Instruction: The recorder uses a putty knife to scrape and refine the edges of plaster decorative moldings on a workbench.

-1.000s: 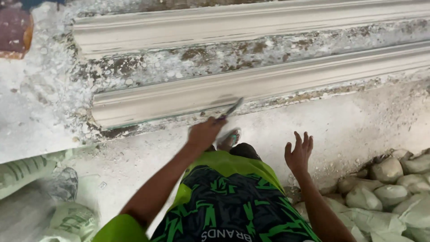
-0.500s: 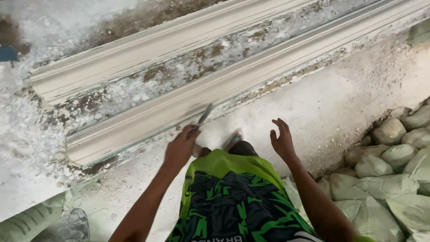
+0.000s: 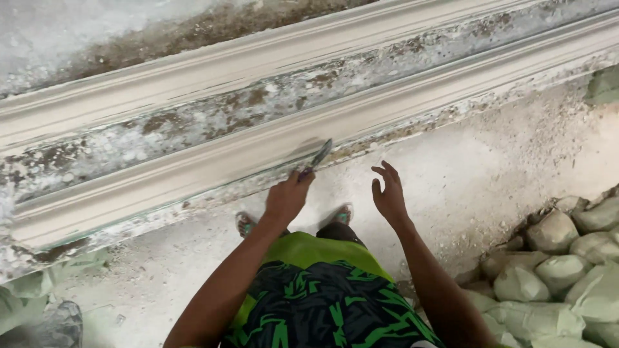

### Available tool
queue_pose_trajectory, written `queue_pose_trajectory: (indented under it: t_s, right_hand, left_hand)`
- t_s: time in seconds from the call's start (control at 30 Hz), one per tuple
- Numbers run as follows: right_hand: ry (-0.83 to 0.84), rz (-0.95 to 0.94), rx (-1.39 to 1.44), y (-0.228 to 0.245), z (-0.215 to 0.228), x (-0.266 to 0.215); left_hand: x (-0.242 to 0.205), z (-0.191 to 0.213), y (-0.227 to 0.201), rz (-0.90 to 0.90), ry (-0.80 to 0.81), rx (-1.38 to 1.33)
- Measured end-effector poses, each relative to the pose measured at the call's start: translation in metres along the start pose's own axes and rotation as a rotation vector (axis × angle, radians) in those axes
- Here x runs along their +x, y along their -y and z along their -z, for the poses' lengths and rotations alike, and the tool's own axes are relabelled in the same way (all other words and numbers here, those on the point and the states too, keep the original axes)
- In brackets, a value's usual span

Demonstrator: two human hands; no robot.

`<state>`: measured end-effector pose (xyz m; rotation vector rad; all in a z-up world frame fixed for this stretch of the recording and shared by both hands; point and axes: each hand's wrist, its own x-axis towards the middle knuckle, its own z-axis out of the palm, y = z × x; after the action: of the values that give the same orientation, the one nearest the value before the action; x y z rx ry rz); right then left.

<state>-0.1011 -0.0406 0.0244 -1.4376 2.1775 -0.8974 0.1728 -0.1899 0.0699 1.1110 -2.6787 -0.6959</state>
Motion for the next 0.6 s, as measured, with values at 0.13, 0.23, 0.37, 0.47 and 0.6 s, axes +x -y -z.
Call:
queue_pose_trajectory:
  t_s: [0.13,0.23,0.37,0.47,0.6]
  right_hand:
    - [-0.027,-0.114,0.087,-0.052,0.057,0.020]
    - [-0.066,-0.061,0.031,-0.124,0.097,0.015]
    - [-0.122,-0.026,-0.046,-0.184,0.146,-0.009]
    - [-0.111,-0.212,0.056,-0.206,0.182,-0.019]
    - [-0.095,-0.432,0.218,-0.256,0.205,-0.040]
  left_hand:
    - [0.103,-0.087,-0.089,-0.038,-0.003,-0.105]
    - [0.163,-0.120,-0.151,-0.025,0.049,-0.059]
    - [0.177,-0.133,-0.171,-0.082,-0.012,-0.037]
    - [0.154,-0.106,-0.142,-0.059,-0.003,0.026]
    - [0.113,-0.054,-0.127,-0.005,0.048,0.103]
